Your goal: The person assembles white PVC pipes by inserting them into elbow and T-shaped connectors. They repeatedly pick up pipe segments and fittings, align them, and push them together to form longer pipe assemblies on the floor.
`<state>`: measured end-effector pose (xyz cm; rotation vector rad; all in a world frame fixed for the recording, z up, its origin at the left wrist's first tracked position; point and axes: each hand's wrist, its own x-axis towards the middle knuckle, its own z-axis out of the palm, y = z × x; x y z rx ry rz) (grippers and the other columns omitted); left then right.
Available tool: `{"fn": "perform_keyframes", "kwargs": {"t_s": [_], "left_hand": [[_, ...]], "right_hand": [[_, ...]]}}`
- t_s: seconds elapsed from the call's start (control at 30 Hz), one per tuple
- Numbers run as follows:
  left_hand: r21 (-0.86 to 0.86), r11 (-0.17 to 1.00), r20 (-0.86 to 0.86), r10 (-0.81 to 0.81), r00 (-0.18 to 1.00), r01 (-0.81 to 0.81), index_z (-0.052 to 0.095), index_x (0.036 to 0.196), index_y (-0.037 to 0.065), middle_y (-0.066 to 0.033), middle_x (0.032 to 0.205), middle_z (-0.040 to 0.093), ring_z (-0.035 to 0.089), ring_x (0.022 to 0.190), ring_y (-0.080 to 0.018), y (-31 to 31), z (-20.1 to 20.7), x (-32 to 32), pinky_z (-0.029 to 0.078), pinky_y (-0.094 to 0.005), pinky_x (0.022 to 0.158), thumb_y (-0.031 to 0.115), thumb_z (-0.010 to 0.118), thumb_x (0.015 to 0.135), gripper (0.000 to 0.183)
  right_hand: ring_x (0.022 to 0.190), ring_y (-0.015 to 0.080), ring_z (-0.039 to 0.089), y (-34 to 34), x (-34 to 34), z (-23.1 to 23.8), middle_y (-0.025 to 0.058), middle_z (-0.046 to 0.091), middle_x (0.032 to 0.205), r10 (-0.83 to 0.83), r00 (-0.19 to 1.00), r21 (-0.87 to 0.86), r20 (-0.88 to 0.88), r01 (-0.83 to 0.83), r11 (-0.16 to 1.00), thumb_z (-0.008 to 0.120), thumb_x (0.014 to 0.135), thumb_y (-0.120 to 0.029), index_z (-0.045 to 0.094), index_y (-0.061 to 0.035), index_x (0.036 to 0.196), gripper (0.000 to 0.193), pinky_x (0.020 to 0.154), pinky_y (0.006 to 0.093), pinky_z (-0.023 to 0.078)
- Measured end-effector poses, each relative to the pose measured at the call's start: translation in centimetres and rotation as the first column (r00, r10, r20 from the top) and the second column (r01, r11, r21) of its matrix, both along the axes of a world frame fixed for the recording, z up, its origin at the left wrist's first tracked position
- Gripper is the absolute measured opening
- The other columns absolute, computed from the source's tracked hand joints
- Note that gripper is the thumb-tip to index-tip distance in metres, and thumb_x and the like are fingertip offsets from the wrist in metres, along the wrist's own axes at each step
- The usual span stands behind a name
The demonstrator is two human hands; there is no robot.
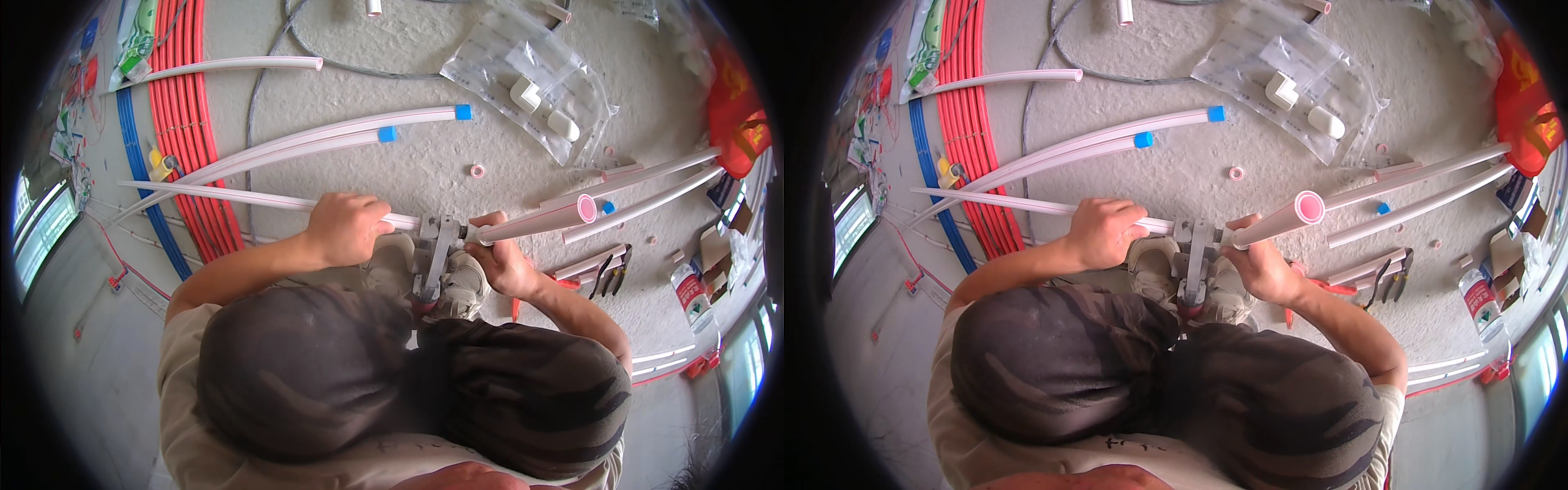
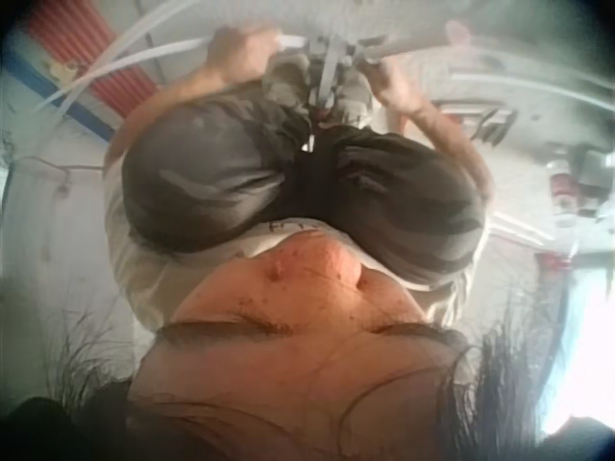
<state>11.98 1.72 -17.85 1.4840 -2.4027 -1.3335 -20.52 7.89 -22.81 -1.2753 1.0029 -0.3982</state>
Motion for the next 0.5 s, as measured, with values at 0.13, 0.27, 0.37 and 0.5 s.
{"fn": "perform_keyframes", "kwargs": {"t_s": [0.13, 0.27, 0.37, 0.5], "left_hand": [[-0.002, 1.000, -0.022, 0.008, 1.000, -0.009, 0.063, 0.080, 0.008, -0.0107, 0.075, 0.066, 0.067, 0.069, -0.0369, 0.09, -0.32, -0.15, 0.049, -0.0496, 0.055, 0.018, 0.076, 0.085, 0.017], [-0.016, 1.000, -0.027, 0.017, 0.999, -0.017, 0.063, 0.080, 0.008, -0.0109, 0.074, 0.067, 0.067, 0.067, -0.0366, 0.21, -0.67, -0.28, 0.049, -0.0490, 0.054, 0.017, 0.076, 0.084, 0.017], [-0.010, 1.000, -0.017, 0.020, 1.000, -0.020, 0.062, 0.079, 0.008, -0.0109, 0.074, 0.066, 0.067, 0.066, -0.0364, 0.28, -0.65, -0.43, 0.049, -0.0491, 0.054, 0.016, 0.076, 0.084, 0.016], [-0.014, 1.000, -0.033, -0.004, 0.999, 0.004, 0.062, 0.080, 0.007, -0.0111, 0.075, 0.067, 0.067, 0.067, -0.0361, 0.09, -0.94, -0.55, 0.049, -0.0488, 0.054, 0.016, 0.075, 0.085, 0.017]], "right_hand": [[0.105, 0.0264, 0.055, -0.56, -0.17, -0.65, 0.0174, 0.054, 0.120, 0.052, 0.996, -0.042, 0.066, -0.049, 0.998, 0.069, 0.100, -0.006, 0.053, 0.0020, 0.125, 0.031, 0.091, 0.0379, 0.047], [0.105, 0.0279, 0.056, -0.60, 0.11, -0.89, 0.0179, 0.054, 0.120, 0.040, 0.998, -0.058, 0.052, -0.036, 0.998, 0.069, 0.100, -0.006, 0.053, 0.0016, 0.124, 0.030, 0.091, 0.0389, 0.047], [0.106, 0.0314, 0.056, -0.49, 0.56, -0.30, 0.0192, 0.054, 0.121, 0.010, 1.000, -0.017, 0.026, -0.010, 1.000, 0.070, 0.098, -0.004, 0.053, 0.0011, 0.121, 0.029, 0.090, 0.0415, 0.048], [0.107, 0.0366, 0.057, -0.89, 0.33, -0.51, 0.0211, 0.055, 0.122, 0.052, 0.998, 0.001, 0.039, -0.052, 0.999, 0.073, 0.094, -0.003, 0.052, 0.0009, 0.117, 0.031, 0.091, 0.0466, 0.048]]}}
